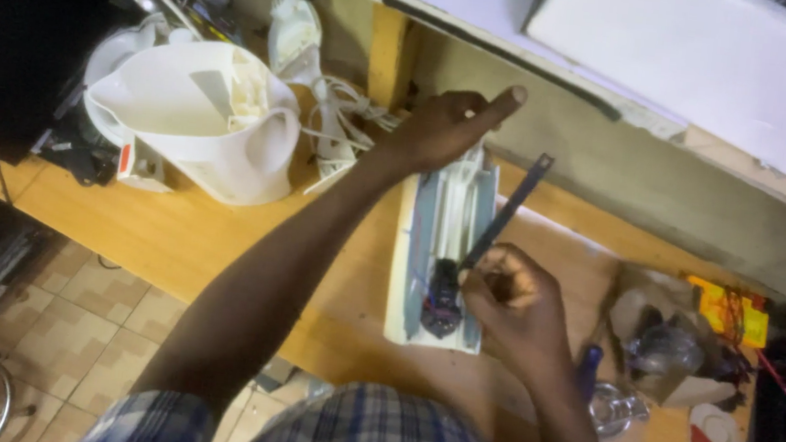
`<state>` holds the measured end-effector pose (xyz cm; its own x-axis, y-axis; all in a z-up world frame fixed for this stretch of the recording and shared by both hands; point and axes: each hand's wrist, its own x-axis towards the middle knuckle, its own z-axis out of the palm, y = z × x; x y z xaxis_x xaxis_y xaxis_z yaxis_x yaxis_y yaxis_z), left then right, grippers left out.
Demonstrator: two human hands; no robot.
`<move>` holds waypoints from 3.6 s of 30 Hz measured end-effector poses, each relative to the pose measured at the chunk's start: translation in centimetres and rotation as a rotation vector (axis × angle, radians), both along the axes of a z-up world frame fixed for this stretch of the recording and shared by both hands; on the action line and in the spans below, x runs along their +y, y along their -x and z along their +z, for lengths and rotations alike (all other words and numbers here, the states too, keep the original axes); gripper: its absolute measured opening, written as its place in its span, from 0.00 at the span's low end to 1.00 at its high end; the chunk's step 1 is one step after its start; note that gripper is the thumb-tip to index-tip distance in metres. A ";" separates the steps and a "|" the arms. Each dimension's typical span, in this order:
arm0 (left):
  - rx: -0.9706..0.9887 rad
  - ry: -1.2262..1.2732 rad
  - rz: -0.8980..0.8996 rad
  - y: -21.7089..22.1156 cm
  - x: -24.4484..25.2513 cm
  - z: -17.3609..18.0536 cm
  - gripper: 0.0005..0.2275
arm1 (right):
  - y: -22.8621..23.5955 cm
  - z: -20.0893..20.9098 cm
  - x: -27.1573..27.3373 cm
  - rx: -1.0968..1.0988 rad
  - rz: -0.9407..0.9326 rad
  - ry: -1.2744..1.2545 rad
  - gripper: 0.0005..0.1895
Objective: The person disassembles a white electric kettle, uses a multimeter to test the internal heating element, and then uses a screwdriver to adjust or remove components inside the kettle's base.
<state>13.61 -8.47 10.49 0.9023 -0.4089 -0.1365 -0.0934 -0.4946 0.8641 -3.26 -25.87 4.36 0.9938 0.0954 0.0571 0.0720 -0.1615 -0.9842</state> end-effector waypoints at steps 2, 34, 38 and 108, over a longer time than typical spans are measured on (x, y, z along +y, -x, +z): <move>-0.097 0.197 0.148 0.1 0.5 -2.5 0.40 | 0.1 0.5 0.8 -0.088 -0.035 0.097 0.04; -0.758 0.118 0.155 17.5 3.0 -5.7 0.09 | -1.3 3.4 -0.2 0.073 0.159 0.340 0.09; -0.734 0.086 0.134 17.6 3.1 -5.6 0.12 | -1.0 3.7 -0.2 -0.016 0.176 0.348 0.06; -0.721 0.151 0.018 16.9 4.0 -4.4 0.09 | -0.4 3.7 -0.4 -0.237 0.278 0.626 0.09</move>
<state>-3.33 -4.43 6.09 0.7531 -0.3609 0.5501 -0.6574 -0.3820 0.6495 -2.86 -26.27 8.03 0.8957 0.4281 0.1203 0.3925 -0.6340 -0.6663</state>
